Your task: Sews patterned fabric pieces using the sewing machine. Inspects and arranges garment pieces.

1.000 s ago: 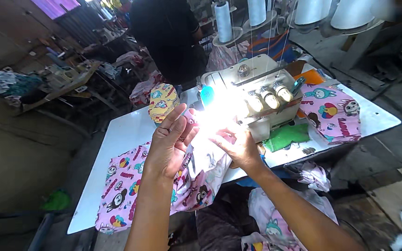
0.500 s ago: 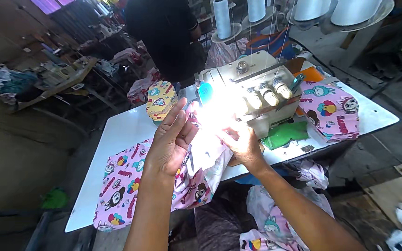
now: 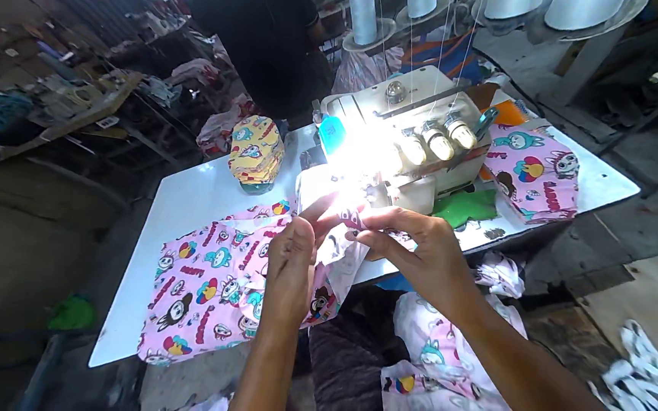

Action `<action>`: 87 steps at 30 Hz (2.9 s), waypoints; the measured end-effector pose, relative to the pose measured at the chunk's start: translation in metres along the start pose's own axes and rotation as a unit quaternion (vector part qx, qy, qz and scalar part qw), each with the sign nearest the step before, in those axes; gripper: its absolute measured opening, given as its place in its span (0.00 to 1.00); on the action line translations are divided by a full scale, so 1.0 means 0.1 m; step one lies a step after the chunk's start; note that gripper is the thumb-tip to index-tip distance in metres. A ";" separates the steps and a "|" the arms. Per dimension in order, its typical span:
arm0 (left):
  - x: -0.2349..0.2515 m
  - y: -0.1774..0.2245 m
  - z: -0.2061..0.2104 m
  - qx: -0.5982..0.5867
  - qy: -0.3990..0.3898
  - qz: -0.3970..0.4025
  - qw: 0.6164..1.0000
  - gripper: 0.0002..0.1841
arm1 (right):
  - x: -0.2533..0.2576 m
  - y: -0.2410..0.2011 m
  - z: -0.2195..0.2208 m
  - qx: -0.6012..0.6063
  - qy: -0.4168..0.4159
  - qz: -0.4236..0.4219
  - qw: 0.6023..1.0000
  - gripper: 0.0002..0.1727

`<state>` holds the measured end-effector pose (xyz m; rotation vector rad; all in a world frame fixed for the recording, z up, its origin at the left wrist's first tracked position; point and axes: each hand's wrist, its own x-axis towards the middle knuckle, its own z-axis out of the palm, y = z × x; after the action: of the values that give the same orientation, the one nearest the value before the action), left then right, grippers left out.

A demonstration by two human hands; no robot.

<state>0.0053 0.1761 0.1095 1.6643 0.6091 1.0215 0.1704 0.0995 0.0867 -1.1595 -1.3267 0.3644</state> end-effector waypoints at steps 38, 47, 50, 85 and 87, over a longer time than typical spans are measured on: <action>-0.03 -0.38 -0.04 -0.104 -0.146 0.025 0.984 0.40 | -0.01 0.16 -0.08 0.132 -0.049 0.123 0.982 0.06; -0.04 -0.43 -0.09 -0.095 -0.173 0.035 0.980 0.36 | -0.09 0.15 -0.07 0.169 -0.066 0.154 0.971 0.07; -0.04 -0.44 -0.09 -0.096 -0.180 0.045 0.978 0.34 | -0.10 0.15 -0.07 0.172 -0.064 0.151 0.971 0.06; 0.00 0.48 -0.43 0.536 -0.362 0.154 0.747 0.15 | -0.07 0.22 -0.02 0.011 -0.215 -0.063 0.974 0.10; 0.13 0.44 -0.61 0.559 -0.357 0.132 0.737 0.11 | -0.10 0.27 -0.06 -0.022 -0.252 -0.071 0.965 0.10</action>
<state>-0.0442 0.2032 0.1607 3.0474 0.4544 -0.0231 0.1830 0.1005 0.0603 -1.0347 -1.8594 0.5510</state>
